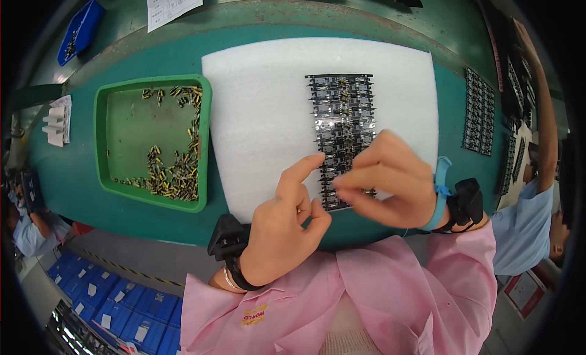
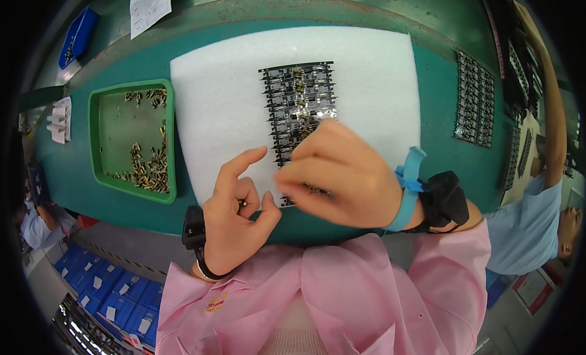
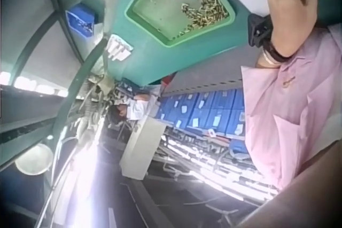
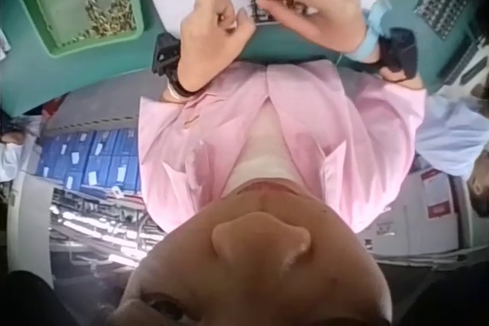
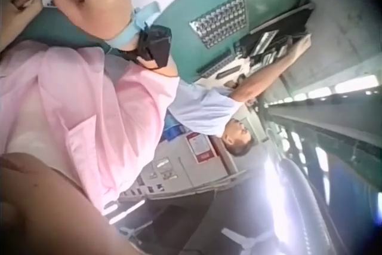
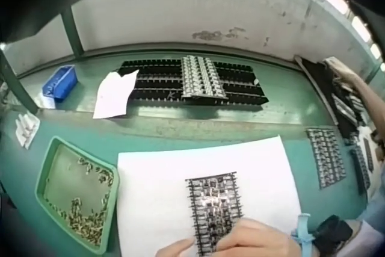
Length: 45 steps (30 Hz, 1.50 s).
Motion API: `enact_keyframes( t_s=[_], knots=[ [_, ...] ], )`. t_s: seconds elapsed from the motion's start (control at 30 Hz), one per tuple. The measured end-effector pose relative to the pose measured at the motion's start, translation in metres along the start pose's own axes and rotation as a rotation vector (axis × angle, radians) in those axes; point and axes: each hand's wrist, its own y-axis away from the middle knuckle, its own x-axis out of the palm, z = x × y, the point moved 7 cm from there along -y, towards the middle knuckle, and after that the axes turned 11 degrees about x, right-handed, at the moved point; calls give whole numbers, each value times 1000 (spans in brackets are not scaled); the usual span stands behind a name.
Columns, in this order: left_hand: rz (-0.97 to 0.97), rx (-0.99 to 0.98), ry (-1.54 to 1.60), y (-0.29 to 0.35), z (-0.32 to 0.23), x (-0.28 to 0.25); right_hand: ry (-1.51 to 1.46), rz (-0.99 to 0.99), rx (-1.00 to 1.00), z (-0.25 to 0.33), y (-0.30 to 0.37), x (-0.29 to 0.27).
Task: The person picks up capacitors from a tray and inserts them into a circuit board strip, occasionally holding several in their palm. After placing the components, the person uses their fingers to press them firmly into the board and points at them.
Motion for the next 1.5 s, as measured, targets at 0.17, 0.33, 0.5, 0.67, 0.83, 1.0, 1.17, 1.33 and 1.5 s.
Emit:
enact_keyframes(
  t_s=[0.17,0.33,0.5,0.67,0.83,1.0,1.17,1.33,1.5],
  knots=[
    [-10,26,84,23,-16,7,-153,81,6,35,11,35],
    [31,-2,-1,41,-25,5,-95,49,-28,53,25,45],
    [28,-29,4,47,-25,5,-129,75,14,54,28,49],
    [34,-56,67,49,-22,8,-226,222,127,44,24,51],
    [16,-95,104,48,-20,8,-258,221,148,38,27,52],
    [32,-105,95,47,-21,10,-172,198,67,42,30,50],
    [47,-81,86,44,-24,10,-220,204,127,32,29,45],
    [-29,-28,74,44,-21,1,-213,120,188,19,27,27],
    [-82,66,209,40,-31,-11,-159,114,135,24,24,21]
  ],
)
